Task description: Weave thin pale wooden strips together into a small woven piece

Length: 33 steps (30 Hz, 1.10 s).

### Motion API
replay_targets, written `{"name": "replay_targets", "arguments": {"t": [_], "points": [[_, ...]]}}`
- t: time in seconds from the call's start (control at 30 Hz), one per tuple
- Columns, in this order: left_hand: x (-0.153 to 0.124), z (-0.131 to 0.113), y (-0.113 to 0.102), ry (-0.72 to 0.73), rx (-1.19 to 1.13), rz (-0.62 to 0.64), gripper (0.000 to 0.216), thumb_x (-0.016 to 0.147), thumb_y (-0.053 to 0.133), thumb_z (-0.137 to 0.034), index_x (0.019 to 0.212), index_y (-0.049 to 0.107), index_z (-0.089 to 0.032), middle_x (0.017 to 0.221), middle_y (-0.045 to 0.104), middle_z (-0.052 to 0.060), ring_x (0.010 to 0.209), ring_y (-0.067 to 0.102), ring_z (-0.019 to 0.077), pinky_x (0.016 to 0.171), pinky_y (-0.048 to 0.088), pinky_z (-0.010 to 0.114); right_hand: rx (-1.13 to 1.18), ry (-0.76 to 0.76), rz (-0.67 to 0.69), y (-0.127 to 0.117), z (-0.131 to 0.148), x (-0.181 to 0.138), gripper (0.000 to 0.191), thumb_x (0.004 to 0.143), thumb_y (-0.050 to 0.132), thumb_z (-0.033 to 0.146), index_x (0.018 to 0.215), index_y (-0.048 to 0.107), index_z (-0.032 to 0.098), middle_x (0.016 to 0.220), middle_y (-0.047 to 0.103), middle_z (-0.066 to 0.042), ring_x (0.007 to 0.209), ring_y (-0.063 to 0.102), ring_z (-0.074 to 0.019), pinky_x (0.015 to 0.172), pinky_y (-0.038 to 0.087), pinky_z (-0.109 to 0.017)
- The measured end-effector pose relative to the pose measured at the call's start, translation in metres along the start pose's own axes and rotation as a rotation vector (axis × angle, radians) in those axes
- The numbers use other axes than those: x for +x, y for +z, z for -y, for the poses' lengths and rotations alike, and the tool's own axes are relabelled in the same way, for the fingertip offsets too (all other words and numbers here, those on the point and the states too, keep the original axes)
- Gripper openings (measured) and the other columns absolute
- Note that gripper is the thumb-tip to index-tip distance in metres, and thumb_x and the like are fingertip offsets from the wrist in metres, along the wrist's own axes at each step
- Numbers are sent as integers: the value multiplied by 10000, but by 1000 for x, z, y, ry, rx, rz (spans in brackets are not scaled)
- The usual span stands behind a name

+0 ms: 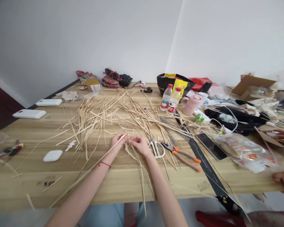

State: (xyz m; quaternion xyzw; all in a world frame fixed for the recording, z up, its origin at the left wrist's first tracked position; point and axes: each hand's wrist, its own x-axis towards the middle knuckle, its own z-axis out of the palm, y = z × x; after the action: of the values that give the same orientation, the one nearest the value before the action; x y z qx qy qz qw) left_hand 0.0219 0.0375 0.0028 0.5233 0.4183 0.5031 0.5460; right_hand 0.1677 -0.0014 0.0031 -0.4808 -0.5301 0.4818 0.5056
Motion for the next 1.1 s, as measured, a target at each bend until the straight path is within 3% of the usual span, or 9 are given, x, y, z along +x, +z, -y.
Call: {"name": "replay_targets", "arguments": {"t": [0.2,0.43,0.6,0.87,1.1], "points": [[0,2,-1,-20,40,68,304,628,740,-414,743,637,-152,523,524,-41,429,416,73,413,306,194,53,-2,-54,0,-9,3,306,663,741,443,781,679,167,718,659,-18,615,543,-128,616,419,-270],[0,2,-3,-46,54,92,306,630,733,-413,744,624,-150,548,528,-41,434,402,65,416,296,184,74,6,112,-6,-3,1,324,708,703,460,882,721,188,836,703,-39,750,606,-170,743,442,-309],[-4,-3,-2,-76,14,106,299,644,724,-414,763,602,-169,595,549,-44,448,417,60,429,309,177,31,9,119,-9,-3,2,293,684,721,447,837,732,198,834,709,-33,764,613,-177,786,436,-324],[-1,-3,0,-42,19,101,285,623,738,-398,657,585,-161,521,511,-46,471,455,79,445,332,186,22,79,44,-10,-12,4,267,621,766,414,723,697,177,706,661,-3,642,551,-137,674,412,-285],[1,2,0,-5,-10,62,299,580,761,-410,698,643,-161,560,580,-18,535,541,120,486,401,212,38,85,54,-10,-6,1,278,638,762,415,745,682,171,679,619,13,584,478,-102,601,352,-260]]}}
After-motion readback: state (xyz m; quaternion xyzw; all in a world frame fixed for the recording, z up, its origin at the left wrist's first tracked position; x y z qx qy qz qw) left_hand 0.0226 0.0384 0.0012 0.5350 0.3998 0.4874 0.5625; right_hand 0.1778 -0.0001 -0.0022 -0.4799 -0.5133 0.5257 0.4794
